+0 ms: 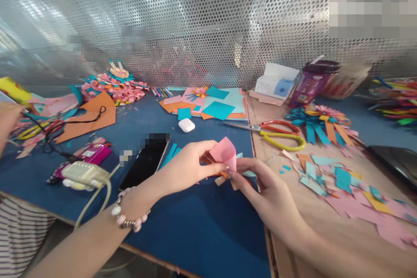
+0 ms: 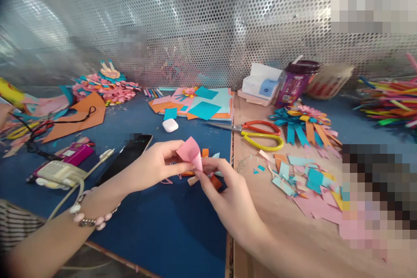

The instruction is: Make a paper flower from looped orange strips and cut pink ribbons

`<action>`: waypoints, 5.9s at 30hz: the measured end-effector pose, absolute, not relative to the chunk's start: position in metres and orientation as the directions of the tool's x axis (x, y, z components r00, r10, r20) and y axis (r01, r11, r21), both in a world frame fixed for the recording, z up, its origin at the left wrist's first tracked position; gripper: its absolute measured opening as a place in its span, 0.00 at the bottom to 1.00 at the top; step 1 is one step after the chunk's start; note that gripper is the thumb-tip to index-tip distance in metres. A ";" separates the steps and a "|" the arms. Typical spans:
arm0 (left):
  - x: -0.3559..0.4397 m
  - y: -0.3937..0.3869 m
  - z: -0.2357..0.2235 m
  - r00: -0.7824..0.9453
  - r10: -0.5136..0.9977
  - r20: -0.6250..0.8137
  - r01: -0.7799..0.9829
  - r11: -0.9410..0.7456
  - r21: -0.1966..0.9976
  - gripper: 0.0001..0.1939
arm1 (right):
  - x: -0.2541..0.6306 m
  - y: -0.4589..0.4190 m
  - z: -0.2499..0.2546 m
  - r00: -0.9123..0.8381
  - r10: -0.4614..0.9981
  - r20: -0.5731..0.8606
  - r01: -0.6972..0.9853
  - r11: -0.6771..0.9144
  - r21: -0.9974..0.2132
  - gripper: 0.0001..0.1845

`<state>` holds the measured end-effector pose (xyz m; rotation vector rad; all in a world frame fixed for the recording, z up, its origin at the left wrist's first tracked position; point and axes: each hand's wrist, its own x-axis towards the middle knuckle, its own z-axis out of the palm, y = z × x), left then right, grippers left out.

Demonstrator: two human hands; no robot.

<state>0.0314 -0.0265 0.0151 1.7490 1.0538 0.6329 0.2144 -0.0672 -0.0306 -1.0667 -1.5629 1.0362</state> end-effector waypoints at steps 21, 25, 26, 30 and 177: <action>0.031 -0.025 0.016 0.473 0.881 0.003 0.250 -0.137 0.958 0.08 | 0.215 -0.065 -0.025 -0.143 0.983 0.119 0.140 0.139 -0.980 0.14; 0.031 -0.025 0.016 0.488 0.873 -0.003 0.242 -0.132 0.961 0.07 | 0.215 -0.063 -0.026 -0.150 0.981 0.126 0.129 0.146 -0.981 0.14; 0.031 -0.025 0.016 0.487 0.873 -0.003 0.244 -0.133 0.961 0.08 | 0.215 -0.062 -0.027 -0.153 0.980 0.124 0.122 0.143 -0.982 0.14; 0.031 -0.024 0.016 0.474 0.881 -0.003 0.261 -0.137 0.956 0.09 | 0.215 -0.062 -0.027 -0.165 0.979 0.121 0.086 0.137 -0.987 0.15; 0.032 -0.030 0.016 0.455 0.890 -0.025 0.303 -0.129 0.944 0.10 | 0.215 -0.066 -0.029 -0.127 0.965 0.230 0.359 0.261 -0.896 0.12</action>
